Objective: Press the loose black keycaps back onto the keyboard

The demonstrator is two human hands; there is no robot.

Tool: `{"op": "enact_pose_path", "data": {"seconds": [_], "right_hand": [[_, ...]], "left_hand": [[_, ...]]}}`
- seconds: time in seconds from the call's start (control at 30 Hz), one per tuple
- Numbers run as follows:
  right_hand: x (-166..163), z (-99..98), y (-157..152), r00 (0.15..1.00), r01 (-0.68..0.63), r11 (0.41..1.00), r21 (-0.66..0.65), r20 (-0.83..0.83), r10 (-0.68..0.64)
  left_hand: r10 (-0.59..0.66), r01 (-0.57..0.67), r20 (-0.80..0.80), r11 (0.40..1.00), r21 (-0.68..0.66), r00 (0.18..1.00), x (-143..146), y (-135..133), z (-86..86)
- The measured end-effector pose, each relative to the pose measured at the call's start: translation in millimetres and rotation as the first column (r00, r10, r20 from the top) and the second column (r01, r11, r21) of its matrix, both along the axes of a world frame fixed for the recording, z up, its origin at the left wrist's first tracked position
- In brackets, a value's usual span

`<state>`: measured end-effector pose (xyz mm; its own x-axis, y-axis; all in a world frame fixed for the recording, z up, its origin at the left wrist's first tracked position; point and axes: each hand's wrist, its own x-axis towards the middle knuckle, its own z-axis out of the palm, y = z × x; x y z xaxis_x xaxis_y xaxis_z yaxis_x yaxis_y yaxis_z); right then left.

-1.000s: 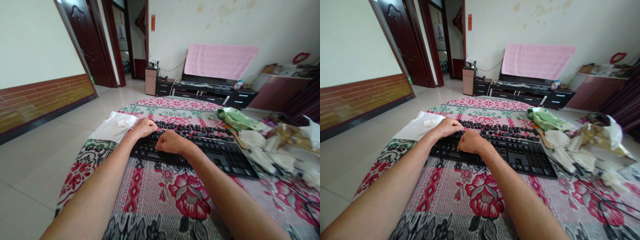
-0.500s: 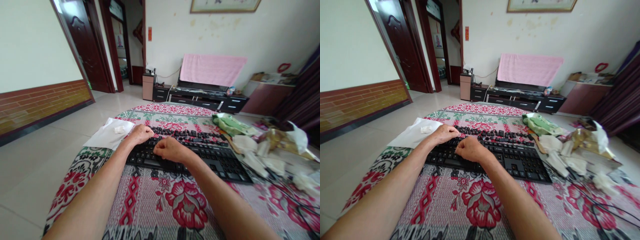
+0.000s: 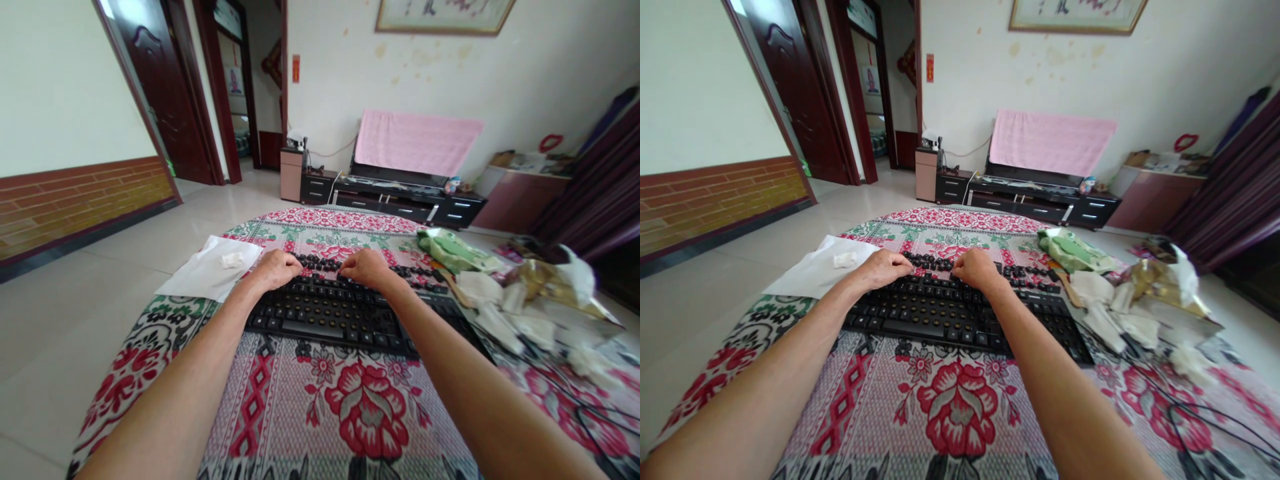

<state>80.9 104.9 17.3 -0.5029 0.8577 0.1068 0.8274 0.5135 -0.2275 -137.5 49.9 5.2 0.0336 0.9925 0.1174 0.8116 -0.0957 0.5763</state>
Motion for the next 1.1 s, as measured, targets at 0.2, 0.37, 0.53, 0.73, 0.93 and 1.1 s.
{"op": "enact_pose_path", "data": {"seconds": [0.2,0.37,0.53,0.73,0.93,1.1], "right_hand": [[-5.0,-4.6,1.9,0.998,0.028,1.0,0.006,0.05,-0.028],[-7.4,-5.1,2.5,0.998,0.034,0.999,-0.038,0.045,-0.033],[-4.1,6.6,-6.2,0.996,0.004,0.996,-0.091,-0.089,-0.012],[-8.3,28.2,-43.9,0.937,-0.226,0.91,-0.349,-0.333,0.106],[-21.7,19.1,-71.3,0.917,-0.36,0.725,-0.588,-0.366,0.158],[-28.9,7.4,-73.5,0.935,-0.334,0.791,-0.514,-0.286,0.209]], "left_hand": [[0.001,-0.001,0.004,1.0,0.003,1.0,-0.5,0.9,-1.3],[-0.027,0.027,-0.005,0.999,0.023,1.0,-1.9,1.2,-2.3],[-0.023,0.023,-0.007,1.0,0.017,1.0,-1.7,1.2,-1.3],[-0.018,0.017,0.007,1.0,0.007,1.0,-1.7,1.9,-2.2],[-0.016,0.016,0.015,1.0,0.013,1.0,-1.3,2.2,-3.2],[-0.006,0.006,0.011,1.0,0.007,1.0,-0.4,0.5,-0.8]]}}
